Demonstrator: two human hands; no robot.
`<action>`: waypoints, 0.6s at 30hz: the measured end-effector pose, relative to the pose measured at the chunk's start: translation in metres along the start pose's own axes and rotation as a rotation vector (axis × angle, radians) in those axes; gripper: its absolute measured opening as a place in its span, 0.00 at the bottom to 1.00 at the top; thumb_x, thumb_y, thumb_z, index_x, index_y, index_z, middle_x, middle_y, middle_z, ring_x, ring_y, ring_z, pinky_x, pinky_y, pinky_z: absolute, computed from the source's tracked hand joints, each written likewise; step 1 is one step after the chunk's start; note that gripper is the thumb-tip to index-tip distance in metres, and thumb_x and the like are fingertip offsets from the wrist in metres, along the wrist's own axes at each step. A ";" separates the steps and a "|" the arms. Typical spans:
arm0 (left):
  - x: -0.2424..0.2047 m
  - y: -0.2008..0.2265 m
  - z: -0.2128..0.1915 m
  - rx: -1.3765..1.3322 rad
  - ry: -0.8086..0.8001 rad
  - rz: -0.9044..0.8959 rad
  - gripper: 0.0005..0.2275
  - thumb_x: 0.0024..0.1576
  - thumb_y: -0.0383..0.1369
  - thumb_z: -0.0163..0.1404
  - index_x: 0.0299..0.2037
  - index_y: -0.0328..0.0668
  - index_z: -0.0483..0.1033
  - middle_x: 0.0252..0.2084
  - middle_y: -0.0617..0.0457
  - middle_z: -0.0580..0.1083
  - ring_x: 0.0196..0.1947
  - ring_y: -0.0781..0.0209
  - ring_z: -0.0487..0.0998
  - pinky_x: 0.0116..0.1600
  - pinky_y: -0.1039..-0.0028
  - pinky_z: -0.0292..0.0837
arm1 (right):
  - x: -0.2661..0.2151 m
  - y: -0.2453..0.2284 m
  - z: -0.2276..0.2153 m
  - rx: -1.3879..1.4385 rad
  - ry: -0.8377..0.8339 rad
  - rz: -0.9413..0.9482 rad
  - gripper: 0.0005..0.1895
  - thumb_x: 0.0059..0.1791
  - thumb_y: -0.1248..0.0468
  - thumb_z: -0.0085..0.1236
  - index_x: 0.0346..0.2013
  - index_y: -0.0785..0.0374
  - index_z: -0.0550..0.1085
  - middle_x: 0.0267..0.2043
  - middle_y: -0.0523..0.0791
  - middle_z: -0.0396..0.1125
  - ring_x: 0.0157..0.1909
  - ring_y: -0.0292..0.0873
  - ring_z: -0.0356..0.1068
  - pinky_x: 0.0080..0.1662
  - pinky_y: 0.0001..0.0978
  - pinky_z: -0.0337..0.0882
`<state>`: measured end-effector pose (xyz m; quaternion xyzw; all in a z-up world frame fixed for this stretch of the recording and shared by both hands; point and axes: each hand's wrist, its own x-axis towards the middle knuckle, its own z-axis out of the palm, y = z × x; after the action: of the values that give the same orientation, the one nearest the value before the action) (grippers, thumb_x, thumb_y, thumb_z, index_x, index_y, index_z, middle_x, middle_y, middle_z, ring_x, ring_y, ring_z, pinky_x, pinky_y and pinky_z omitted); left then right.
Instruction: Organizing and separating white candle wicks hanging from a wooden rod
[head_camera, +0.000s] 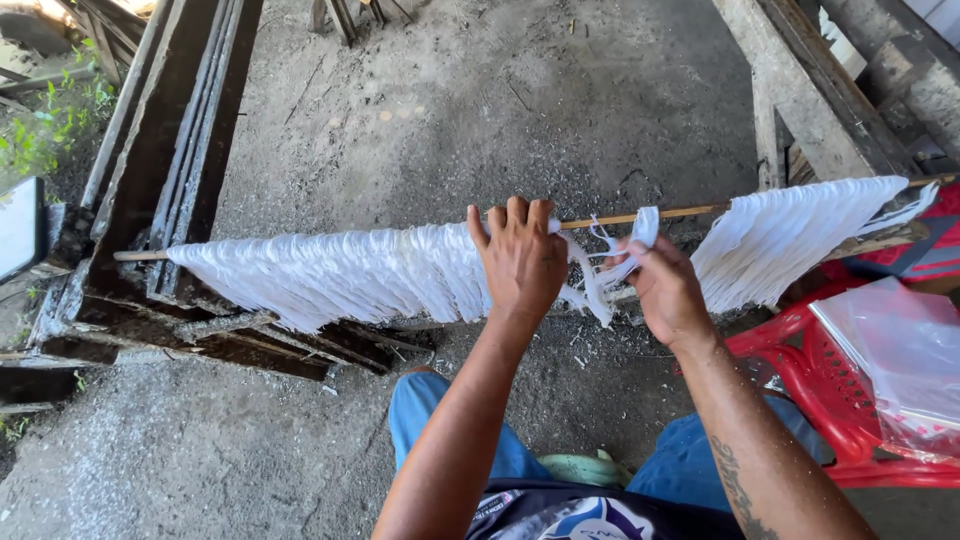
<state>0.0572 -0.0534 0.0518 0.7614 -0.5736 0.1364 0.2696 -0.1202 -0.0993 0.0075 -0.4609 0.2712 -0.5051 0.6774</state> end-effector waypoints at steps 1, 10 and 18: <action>0.000 -0.002 0.001 -0.001 -0.001 0.001 0.15 0.51 0.35 0.57 0.47 0.52 0.70 0.39 0.57 0.66 0.48 0.51 0.70 0.73 0.35 0.39 | 0.001 -0.004 -0.002 0.000 0.002 0.000 0.11 0.56 0.57 0.52 0.45 0.61 0.74 0.43 0.46 0.68 0.46 0.40 0.67 0.56 0.41 0.69; -0.003 -0.008 -0.002 0.009 -0.039 0.075 0.16 0.52 0.33 0.54 0.50 0.54 0.69 0.41 0.58 0.66 0.49 0.55 0.69 0.72 0.39 0.42 | -0.002 -0.011 0.005 -0.034 -0.103 0.081 0.15 0.54 0.55 0.43 0.50 0.60 0.66 0.52 0.57 0.71 0.54 0.53 0.73 0.56 0.47 0.66; -0.010 -0.006 -0.020 -0.194 0.063 0.166 0.22 0.53 0.33 0.57 0.58 0.51 0.67 0.52 0.52 0.68 0.60 0.47 0.67 0.72 0.35 0.39 | -0.030 0.056 -0.039 -0.169 -0.179 0.102 0.16 0.59 0.59 0.44 0.54 0.66 0.74 0.46 0.56 0.72 0.55 0.51 0.69 0.58 0.49 0.62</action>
<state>0.0622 -0.0329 0.0609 0.6769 -0.6364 0.1260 0.3478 -0.1387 -0.0816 -0.0622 -0.5451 0.2742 -0.4024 0.6824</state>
